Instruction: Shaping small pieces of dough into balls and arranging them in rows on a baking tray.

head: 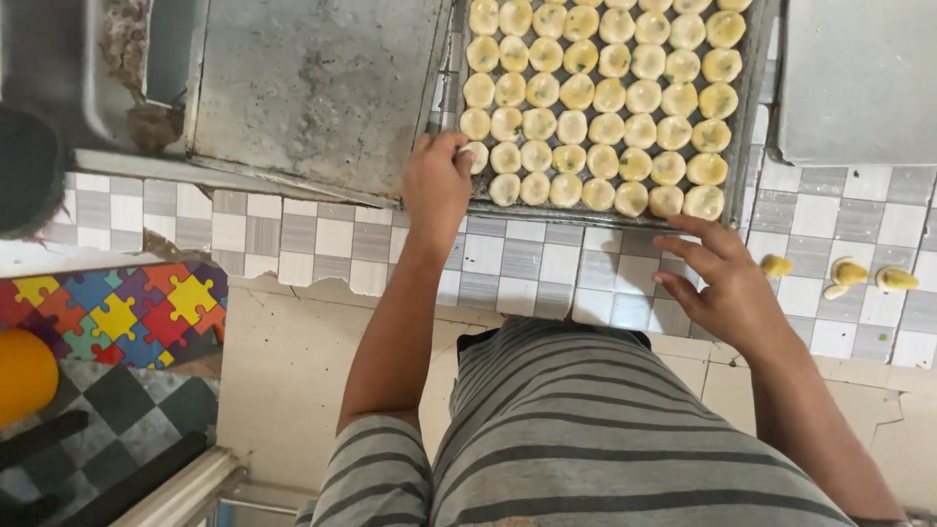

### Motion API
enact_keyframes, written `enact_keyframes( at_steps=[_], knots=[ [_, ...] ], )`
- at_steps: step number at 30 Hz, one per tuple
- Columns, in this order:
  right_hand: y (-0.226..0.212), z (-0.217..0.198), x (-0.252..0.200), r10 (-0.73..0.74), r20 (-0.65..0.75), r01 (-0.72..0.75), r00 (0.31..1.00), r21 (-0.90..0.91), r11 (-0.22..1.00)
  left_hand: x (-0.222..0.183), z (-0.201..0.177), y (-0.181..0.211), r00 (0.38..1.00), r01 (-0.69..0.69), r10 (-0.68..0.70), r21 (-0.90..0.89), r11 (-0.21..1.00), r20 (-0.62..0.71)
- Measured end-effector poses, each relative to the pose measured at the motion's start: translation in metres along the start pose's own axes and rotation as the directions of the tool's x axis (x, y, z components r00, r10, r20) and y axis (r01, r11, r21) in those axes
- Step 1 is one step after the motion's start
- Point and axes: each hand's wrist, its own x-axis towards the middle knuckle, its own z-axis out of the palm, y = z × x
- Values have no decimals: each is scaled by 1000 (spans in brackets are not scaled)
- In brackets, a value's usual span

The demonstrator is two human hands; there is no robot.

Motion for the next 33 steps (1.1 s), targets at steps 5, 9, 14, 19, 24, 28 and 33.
enact_keyframes(
  at_steps=[5,9,14,19,24,28,33],
  knots=[
    [-9,-6,-4,51,-24,-52,998,-18,998,-9,-10,1,997,-72,71,19,997,27],
    [-9,-7,-12,115,-37,-116,993,-38,992,-37,1,-8,984,-149,112,300,942,136],
    [-4,-3,-18,131,-29,-132,991,-34,991,-41,4,-2,953,-42,-42,270,962,299],
    [-6,-6,-13,109,-39,-111,993,-53,992,-47,6,-5,962,-106,23,295,950,272],
    [-2,-13,-13,117,-35,-118,993,-35,992,-57,19,-3,976,-217,189,426,878,109],
    [4,-18,-20,138,-24,-139,990,-34,990,-56,26,-6,976,-216,193,434,875,97],
    [30,-39,-46,241,-101,-242,965,-1,970,-39,-10,49,918,-29,-160,463,886,364]
  ],
)
